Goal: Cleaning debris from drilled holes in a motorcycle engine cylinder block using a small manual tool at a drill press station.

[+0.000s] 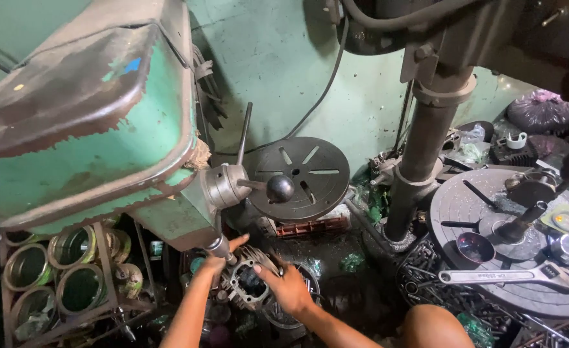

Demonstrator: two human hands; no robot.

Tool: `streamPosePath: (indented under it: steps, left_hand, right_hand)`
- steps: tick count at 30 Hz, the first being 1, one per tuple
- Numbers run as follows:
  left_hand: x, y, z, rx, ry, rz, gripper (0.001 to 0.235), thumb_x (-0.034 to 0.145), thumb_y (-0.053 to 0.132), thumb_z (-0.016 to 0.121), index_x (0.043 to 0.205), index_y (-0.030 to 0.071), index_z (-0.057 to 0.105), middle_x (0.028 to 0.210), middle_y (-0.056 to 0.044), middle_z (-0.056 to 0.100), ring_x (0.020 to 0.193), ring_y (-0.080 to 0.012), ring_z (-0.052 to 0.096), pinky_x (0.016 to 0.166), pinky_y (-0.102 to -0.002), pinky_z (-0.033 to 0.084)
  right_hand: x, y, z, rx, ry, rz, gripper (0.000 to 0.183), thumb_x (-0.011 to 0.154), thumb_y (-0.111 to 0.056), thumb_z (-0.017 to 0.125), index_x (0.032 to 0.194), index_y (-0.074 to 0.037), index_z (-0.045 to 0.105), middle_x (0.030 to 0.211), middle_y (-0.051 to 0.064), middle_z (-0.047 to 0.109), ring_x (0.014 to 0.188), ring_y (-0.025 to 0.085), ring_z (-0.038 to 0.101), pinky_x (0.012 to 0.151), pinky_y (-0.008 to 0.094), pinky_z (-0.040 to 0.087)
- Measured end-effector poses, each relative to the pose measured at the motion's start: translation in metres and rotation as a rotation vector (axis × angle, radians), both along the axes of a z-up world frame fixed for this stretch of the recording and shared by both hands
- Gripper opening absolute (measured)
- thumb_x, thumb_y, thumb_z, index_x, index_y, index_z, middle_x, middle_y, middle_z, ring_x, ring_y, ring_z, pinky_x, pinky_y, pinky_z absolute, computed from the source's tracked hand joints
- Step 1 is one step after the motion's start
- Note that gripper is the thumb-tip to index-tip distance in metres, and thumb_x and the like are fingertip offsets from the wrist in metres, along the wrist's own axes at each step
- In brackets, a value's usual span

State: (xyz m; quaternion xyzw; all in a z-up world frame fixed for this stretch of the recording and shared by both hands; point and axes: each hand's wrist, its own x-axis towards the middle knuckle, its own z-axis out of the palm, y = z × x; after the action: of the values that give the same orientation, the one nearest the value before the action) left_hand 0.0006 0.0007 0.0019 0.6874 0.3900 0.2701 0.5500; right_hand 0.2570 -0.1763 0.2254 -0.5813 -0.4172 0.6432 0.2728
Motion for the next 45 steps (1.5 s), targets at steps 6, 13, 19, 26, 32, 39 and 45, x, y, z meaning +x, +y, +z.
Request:
streamPosePath:
  steps: [6,13,19,26,32,39,45]
  left_hand:
    - [0.039,-0.042,0.09,-0.179,0.244,0.243,0.043,0.088,0.026,0.037,0.129,0.016,0.044,0.139,0.0,0.035,0.132,-0.0195,0.026,0.11,-0.042,0.012]
    - [0.02,-0.029,0.052,0.054,0.232,0.046,0.041,0.09,0.016,0.034,0.131,0.009,0.038,0.138,-0.007,0.034,0.13,-0.0223,0.03,0.108,-0.042,0.017]
    - [0.032,-0.037,0.079,-0.043,0.232,0.048,0.048,0.089,0.021,0.037,0.135,0.011,0.03,0.143,-0.005,0.025,0.133,-0.0216,0.021,0.109,-0.042,0.012]
    - [-0.001,0.0,0.0,0.067,0.104,-0.058,0.048,0.086,0.02,0.049,0.131,0.006,0.037,0.138,-0.01,0.034,0.129,-0.0234,0.031,0.108,-0.043,0.018]
    - [0.039,-0.038,0.087,-0.158,0.336,0.093,0.047,0.09,0.018,0.031,0.136,0.015,0.027,0.145,-0.001,0.021,0.135,-0.018,0.017,0.11,-0.039,0.011]
    - [0.035,-0.042,0.087,-0.167,0.259,0.135,0.046,0.089,0.018,0.035,0.134,0.013,0.032,0.142,-0.002,0.027,0.133,-0.0172,0.021,0.11,-0.04,0.014]
    - [0.022,-0.032,0.055,0.023,0.225,0.097,0.042,0.09,0.023,0.033,0.129,0.009,0.042,0.136,-0.007,0.039,0.129,-0.0224,0.032,0.108,-0.041,0.02]
  right_hand:
    - [0.0,0.001,-0.001,-0.025,-0.036,0.0,0.085,0.065,-0.062,0.051,0.135,-0.019,0.028,0.134,0.01,0.042,0.121,0.026,0.047,0.103,0.048,0.034]
    - [-0.002,0.003,-0.011,-0.024,-0.056,-0.053,0.08,0.061,-0.061,0.054,0.127,-0.017,0.043,0.127,0.005,0.051,0.117,0.021,0.051,0.098,0.034,0.039]
    - [-0.001,0.002,-0.008,-0.031,-0.019,-0.038,0.092,0.062,-0.062,0.054,0.136,-0.016,0.024,0.138,0.01,0.035,0.126,0.027,0.04,0.105,0.045,0.031]
    - [-0.002,-0.004,-0.001,-0.005,-0.029,-0.023,0.088,0.062,-0.063,0.049,0.136,-0.022,0.026,0.133,0.01,0.043,0.122,0.026,0.047,0.103,0.046,0.034]
    - [0.0,-0.001,-0.003,-0.029,0.013,-0.032,0.085,0.067,-0.058,0.054,0.135,-0.016,0.028,0.136,0.01,0.039,0.124,0.026,0.043,0.104,0.044,0.033]
    - [0.001,0.005,-0.001,0.009,-0.034,0.012,0.086,0.064,-0.061,0.052,0.134,-0.017,0.031,0.136,0.008,0.038,0.126,0.025,0.04,0.104,0.043,0.032]
    - [0.003,0.009,-0.027,-0.007,0.07,-0.019,0.091,0.06,-0.059,0.057,0.134,-0.015,0.031,0.135,0.008,0.042,0.124,0.024,0.043,0.102,0.039,0.036]
